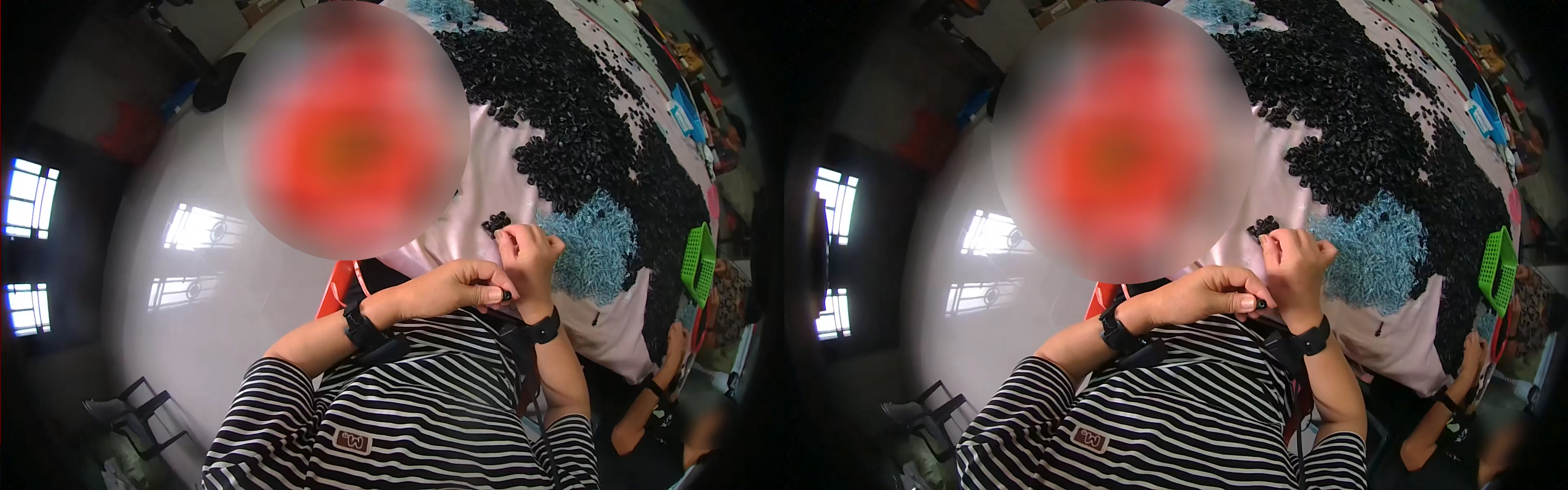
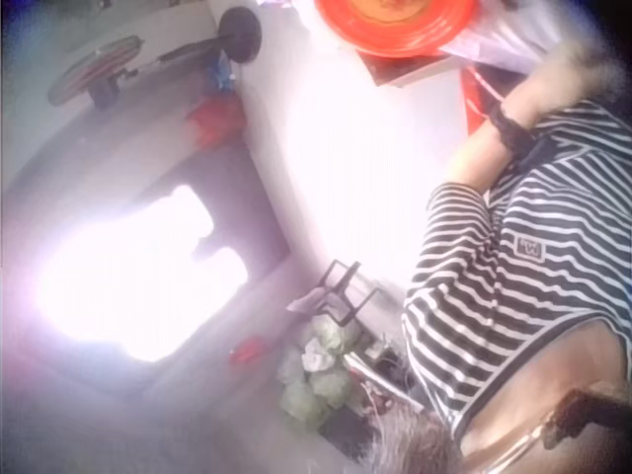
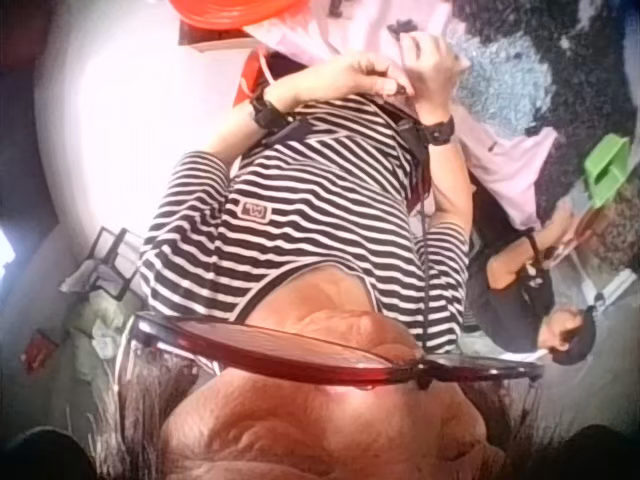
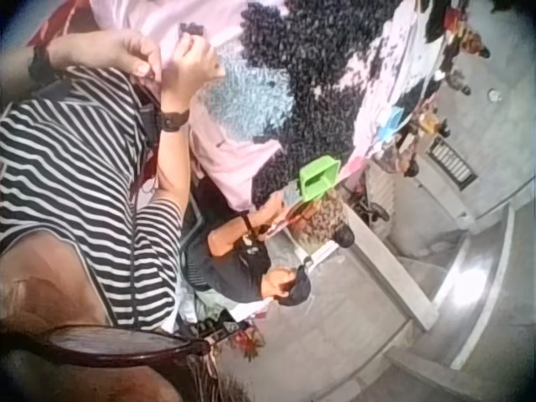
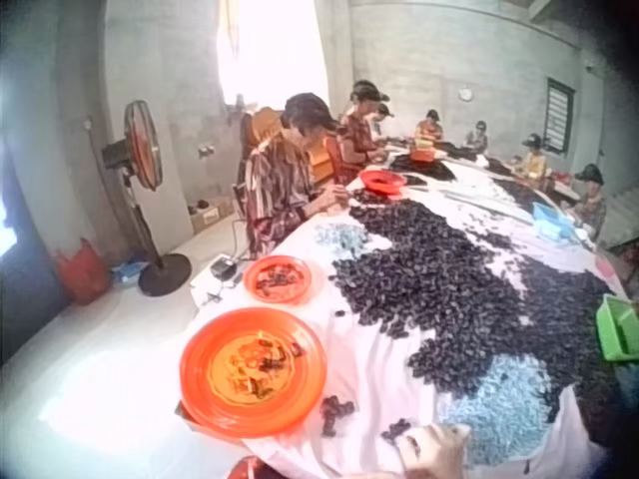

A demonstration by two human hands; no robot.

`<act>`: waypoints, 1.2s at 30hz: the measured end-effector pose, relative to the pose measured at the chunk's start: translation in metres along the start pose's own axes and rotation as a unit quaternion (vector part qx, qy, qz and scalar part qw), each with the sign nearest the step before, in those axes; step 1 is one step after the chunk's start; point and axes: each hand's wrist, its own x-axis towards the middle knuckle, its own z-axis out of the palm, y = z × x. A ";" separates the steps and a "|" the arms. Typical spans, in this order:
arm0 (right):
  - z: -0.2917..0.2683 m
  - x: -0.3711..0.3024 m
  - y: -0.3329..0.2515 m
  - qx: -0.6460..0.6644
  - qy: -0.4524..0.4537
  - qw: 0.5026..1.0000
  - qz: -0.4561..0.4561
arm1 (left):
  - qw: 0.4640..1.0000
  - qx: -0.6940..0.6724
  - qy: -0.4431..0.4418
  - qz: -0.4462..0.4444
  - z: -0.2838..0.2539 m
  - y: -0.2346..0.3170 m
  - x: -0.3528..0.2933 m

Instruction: Assembling small black plastic or rubber shoe components by hand at a table.

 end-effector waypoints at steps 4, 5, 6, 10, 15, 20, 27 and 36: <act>0.006 -0.001 -0.003 -0.053 0.008 0.998 -0.046 | 1.000 -0.017 0.007 -0.001 -0.001 -0.001 -0.001; 0.006 0.000 -0.003 -0.053 0.008 0.997 -0.046 | 1.000 -0.017 0.007 -0.001 -0.001 -0.001 0.000; 0.004 0.000 -0.003 -0.054 0.000 0.997 -0.052 | 1.000 -0.010 0.018 -0.001 -0.001 -0.003 0.001; -0.003 0.000 -0.003 0.041 -0.016 0.999 -0.021 | 0.998 -0.044 0.045 0.013 -0.003 -0.004 0.000; -0.037 -0.001 -0.003 0.202 -0.068 0.970 0.120 | 0.993 -0.088 0.064 0.034 -0.010 -0.004 0.002; -0.072 -0.003 -0.016 0.337 -0.106 0.916 0.191 | 0.990 -0.077 0.100 0.070 -0.009 -0.008 0.003; -0.086 -0.002 -0.038 0.168 -0.047 0.984 0.035 | 0.989 -0.031 0.125 0.069 -0.007 -0.012 0.006; -0.075 -0.005 -0.040 0.159 -0.034 0.986 0.031 | 0.985 0.041 0.158 0.059 -0.004 -0.007 0.004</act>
